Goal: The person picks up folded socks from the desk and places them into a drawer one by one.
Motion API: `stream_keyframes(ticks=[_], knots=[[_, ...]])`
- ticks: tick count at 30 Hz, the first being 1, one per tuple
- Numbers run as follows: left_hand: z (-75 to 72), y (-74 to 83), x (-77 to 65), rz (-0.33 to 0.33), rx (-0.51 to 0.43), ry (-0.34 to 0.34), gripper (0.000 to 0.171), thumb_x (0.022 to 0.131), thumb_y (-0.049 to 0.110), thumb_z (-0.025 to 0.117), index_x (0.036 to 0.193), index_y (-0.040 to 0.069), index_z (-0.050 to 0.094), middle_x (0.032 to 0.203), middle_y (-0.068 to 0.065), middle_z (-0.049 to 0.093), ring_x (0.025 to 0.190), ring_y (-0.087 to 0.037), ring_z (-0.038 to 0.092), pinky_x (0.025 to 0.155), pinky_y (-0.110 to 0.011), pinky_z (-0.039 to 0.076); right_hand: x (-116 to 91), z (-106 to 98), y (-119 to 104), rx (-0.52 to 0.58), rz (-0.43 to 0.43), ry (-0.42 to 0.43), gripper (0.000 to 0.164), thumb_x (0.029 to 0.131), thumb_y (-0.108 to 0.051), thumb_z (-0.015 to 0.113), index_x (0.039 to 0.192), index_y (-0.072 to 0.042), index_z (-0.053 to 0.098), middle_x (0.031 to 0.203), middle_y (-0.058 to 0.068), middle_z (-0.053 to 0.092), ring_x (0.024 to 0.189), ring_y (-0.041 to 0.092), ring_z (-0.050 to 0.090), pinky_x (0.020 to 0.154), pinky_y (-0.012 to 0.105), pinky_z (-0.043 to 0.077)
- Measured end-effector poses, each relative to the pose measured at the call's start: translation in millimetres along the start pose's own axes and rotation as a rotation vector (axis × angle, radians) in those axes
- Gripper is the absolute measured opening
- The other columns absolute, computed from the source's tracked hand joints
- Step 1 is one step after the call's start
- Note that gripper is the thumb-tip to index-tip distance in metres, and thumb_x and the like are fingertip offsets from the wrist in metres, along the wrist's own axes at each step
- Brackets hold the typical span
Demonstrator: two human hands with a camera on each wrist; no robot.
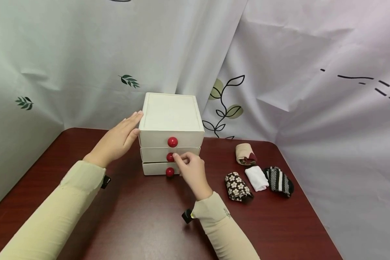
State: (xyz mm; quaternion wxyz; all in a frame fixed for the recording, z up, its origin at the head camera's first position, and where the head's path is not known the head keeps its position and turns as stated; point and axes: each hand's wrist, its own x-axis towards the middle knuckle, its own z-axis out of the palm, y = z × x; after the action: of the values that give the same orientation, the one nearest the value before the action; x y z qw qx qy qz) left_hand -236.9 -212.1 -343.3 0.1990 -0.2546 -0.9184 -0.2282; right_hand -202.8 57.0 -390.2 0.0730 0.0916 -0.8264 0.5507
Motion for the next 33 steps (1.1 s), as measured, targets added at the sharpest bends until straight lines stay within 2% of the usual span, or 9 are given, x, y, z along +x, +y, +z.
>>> stream_keyframes(ticks=[4, 8, 13, 17, 21, 27, 33], knots=[[0.4, -0.2, 0.5, -0.001, 0.0, -0.001, 0.056, 0.111, 0.03, 0.039, 0.16, 0.006, 0.029, 0.164, -0.012, 0.03, 0.152, -0.029, 0.026, 0.125, -0.045, 0.019, 0.1, 5.2, 6.7, 0.172, 0.105, -0.077, 0.044, 0.1, -0.034, 0.066, 0.092, 0.009, 0.072, 0.07, 0.02, 0.07, 0.048, 0.009, 0.061, 0.053, 0.035, 0.061], [0.8, -0.3, 0.4, -0.003, 0.001, -0.002, 0.056, 0.111, 0.03, 0.039, 0.16, 0.006, 0.029, 0.165, -0.011, 0.03, 0.152, -0.029, 0.026, 0.126, -0.044, 0.018, 2.3, 11.2, 13.4, 0.408, 0.227, -0.135, 0.048, 0.101, -0.031, 0.063, 0.099, 0.016, 0.068, 0.077, 0.023, 0.072, 0.053, 0.012, 0.066, 0.057, 0.032, 0.062], [1.3, -0.4, 0.0, 0.001, -0.001, 0.012, 0.055, 0.111, 0.03, 0.039, 0.16, 0.005, 0.03, 0.164, -0.012, 0.031, 0.152, -0.03, 0.027, 0.125, -0.045, 0.019, 4.8, 17.6, 20.2, 0.672, 0.374, -0.192, 0.045, 0.102, -0.028, 0.062, 0.115, 0.015, 0.063, 0.086, 0.02, 0.074, 0.067, 0.017, 0.072, 0.068, 0.03, 0.063], [1.8, -0.4, -0.2, 0.006, -0.003, 0.016, 0.055, 0.111, 0.03, 0.039, 0.159, 0.005, 0.03, 0.164, -0.012, 0.032, 0.152, -0.03, 0.028, 0.125, -0.047, 0.021, 5.5, 21.5, 23.2, 0.819, 0.438, -0.208, 0.042, 0.103, -0.025, 0.061, 0.123, 0.011, 0.059, 0.092, 0.016, 0.073, 0.078, 0.019, 0.074, 0.079, 0.032, 0.062], [2.3, -1.0, -0.3, 0.008, -0.002, 0.022, 0.055, 0.111, 0.03, 0.039, 0.159, 0.005, 0.03, 0.164, -0.012, 0.032, 0.152, -0.03, 0.028, 0.125, -0.045, 0.02, 5.8, 23.4, 24.1, 0.883, 0.462, -0.21, 0.037, 0.104, -0.024, 0.059, 0.124, 0.007, 0.058, 0.094, 0.015, 0.073, 0.08, 0.019, 0.073, 0.082, 0.031, 0.061], [2.7, -1.7, -0.8, 0.009, -0.003, 0.024, 0.055, 0.111, 0.03, 0.039, 0.159, 0.005, 0.03, 0.163, -0.013, 0.032, 0.152, -0.03, 0.028, 0.125, -0.045, 0.02, 6.0, 24.1, 25.0, 0.896, 0.472, -0.218, 0.037, 0.104, -0.023, 0.058, 0.126, 0.007, 0.058, 0.091, 0.011, 0.073, 0.078, 0.015, 0.072, 0.078, 0.025, 0.061], [1.7, 0.0, -0.9, 0.0, -0.001, 0.019, 0.056, 0.111, 0.031, 0.039, 0.159, 0.005, 0.03, 0.164, -0.012, 0.032, 0.152, -0.03, 0.027, 0.125, -0.046, 0.02, 1.8, 21.6, 26.3, 0.923, 0.481, -0.222, 0.029, 0.103, -0.02, 0.061, 0.119, 0.004, 0.063, 0.088, 0.009, 0.073, 0.076, 0.014, 0.071, 0.074, 0.023, 0.059]])
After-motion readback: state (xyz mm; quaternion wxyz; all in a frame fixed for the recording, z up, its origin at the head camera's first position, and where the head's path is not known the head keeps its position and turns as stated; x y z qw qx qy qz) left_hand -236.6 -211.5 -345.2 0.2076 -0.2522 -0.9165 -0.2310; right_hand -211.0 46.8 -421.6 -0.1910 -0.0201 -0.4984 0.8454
